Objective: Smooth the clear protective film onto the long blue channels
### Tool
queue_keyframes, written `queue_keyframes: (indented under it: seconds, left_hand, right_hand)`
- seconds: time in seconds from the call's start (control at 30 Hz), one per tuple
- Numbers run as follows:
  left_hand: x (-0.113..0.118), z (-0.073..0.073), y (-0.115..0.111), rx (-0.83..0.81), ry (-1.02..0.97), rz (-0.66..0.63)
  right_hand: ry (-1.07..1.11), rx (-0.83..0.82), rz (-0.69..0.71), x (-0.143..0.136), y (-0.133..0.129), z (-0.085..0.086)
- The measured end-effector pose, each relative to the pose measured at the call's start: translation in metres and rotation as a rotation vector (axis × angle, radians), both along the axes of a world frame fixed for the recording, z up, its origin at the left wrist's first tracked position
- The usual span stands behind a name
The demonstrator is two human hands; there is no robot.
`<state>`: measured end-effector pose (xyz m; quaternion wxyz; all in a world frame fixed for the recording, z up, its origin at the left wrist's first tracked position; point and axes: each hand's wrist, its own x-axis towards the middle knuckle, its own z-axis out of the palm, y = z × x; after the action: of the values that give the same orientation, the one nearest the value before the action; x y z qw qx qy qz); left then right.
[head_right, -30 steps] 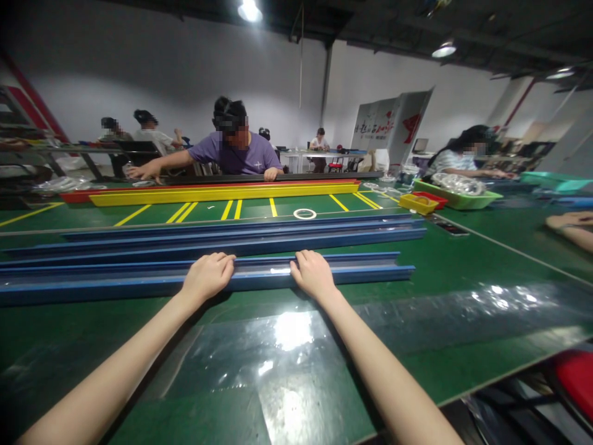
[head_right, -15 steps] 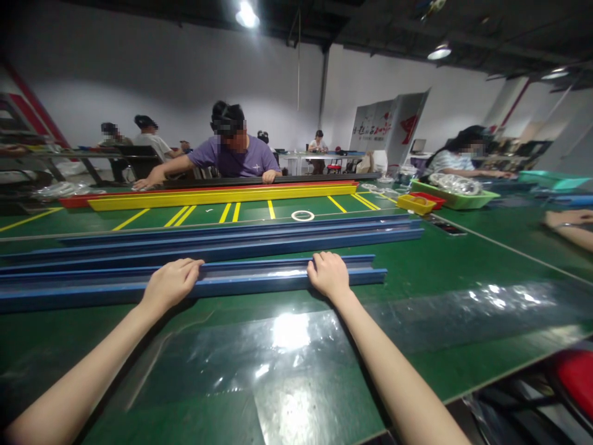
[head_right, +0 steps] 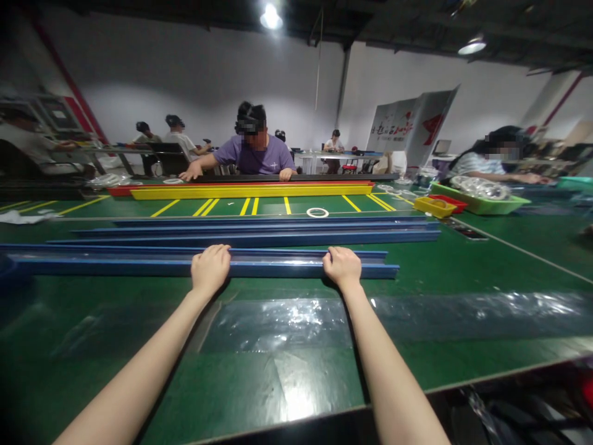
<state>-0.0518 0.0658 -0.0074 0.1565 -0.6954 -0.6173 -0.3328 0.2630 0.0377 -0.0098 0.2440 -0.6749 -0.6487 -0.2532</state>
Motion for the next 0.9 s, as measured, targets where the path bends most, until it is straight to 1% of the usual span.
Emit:
queue_keyframes:
  seconds: [0.07,0.13,0.3,0.4,0.57,0.73,0.9]
  left_hand:
    - [0.006,-0.003,-0.004,-0.013,-0.045,0.03]
    - [0.008,-0.005,-0.009,-0.022,-0.037,0.029]
    - [0.001,-0.007,-0.017,-0.046,0.066,-0.059]
    - [-0.002,-0.007,-0.018,-0.055,0.085,-0.06]
    - [0.0,-0.007,-0.017,-0.038,0.095,-0.052]
    - [0.0,-0.006,-0.019,-0.029,0.095,-0.076]
    - [0.0,-0.007,-0.018,-0.019,0.102,-0.072]
  right_hand:
    - [0.029,0.005,-0.007,-0.001,0.0,0.0]
    - [0.058,0.004,-0.007,-0.001,-0.001,0.001]
    - [0.091,-0.067,0.03,0.0,-0.005,0.007]
    - [0.08,-0.121,0.042,0.0,-0.007,0.011]
    - [0.027,-0.186,0.076,0.001,-0.007,0.015]
    - [0.012,-0.196,0.089,0.003,-0.006,0.015]
    - [-0.007,-0.193,0.092,0.005,-0.005,0.013]
